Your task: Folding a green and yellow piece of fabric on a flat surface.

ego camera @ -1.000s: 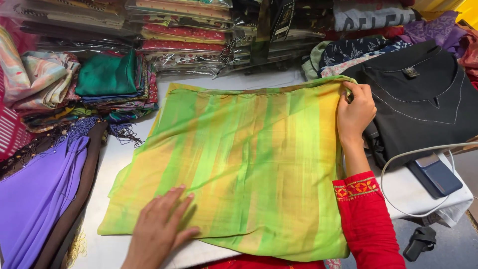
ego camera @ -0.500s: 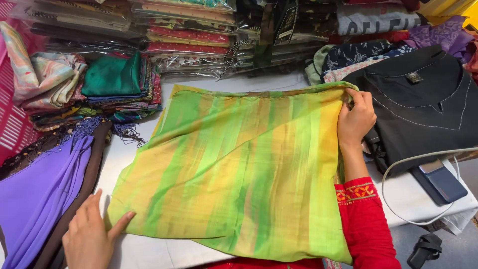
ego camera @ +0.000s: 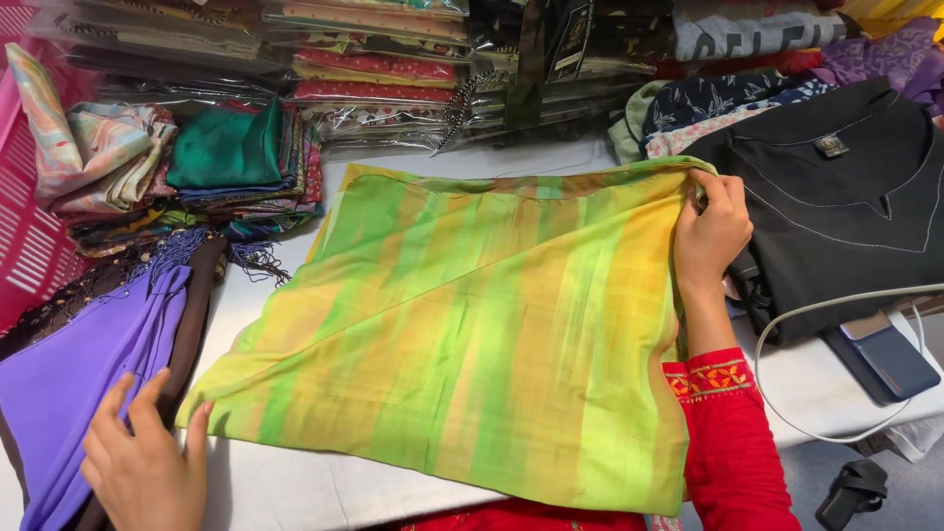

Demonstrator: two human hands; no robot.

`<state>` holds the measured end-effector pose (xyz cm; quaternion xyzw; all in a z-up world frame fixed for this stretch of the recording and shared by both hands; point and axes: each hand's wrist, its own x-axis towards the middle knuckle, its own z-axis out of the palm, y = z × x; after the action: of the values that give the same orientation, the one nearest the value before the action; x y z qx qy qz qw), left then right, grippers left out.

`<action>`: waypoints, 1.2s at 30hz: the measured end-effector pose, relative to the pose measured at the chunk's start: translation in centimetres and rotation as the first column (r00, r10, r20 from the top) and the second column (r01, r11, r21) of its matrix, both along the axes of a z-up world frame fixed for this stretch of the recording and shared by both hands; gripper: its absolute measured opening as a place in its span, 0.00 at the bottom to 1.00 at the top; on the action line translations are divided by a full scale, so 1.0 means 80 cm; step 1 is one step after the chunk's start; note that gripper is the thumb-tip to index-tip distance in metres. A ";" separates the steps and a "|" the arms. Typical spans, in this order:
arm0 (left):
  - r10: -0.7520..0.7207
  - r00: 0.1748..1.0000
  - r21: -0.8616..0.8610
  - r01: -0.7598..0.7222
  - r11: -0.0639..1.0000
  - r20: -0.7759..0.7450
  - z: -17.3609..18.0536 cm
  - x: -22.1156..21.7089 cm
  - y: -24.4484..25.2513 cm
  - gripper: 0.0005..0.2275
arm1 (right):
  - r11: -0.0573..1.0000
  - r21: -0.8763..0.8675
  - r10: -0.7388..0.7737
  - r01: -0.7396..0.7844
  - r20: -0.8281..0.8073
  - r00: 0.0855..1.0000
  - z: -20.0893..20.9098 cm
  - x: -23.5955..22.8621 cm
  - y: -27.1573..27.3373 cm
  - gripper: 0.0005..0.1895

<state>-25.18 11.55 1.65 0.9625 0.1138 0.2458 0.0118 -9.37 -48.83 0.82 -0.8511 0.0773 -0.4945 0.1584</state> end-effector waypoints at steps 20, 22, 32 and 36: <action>-0.980 0.197 0.136 0.971 0.197 0.013 -0.125 -0.068 -0.440 0.24 | 0.997 0.064 0.041 -0.042 0.018 0.999 0.005 -0.004 -0.002 0.09; -0.979 0.167 -0.083 0.984 0.158 0.115 -0.126 -0.071 -0.438 0.19 | 0.995 0.079 0.060 -0.059 -0.019 0.998 0.005 -0.004 -0.003 0.09; -0.720 0.612 -0.907 0.417 -0.056 0.326 -0.152 -0.058 -0.385 0.08 | 0.936 0.184 0.352 -0.300 -0.429 0.832 0.091 0.102 0.013 0.18; 0.011 0.931 -0.915 0.361 -0.180 0.365 -0.209 -0.059 -0.350 0.17 | 0.779 0.339 0.627 -0.528 -0.371 0.685 0.092 0.191 0.118 0.22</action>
<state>-29.88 -16.47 -15.08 0.5817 0.1217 0.1852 0.7827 5.89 -39.40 8.19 -0.9028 -0.1102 -0.1896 0.3700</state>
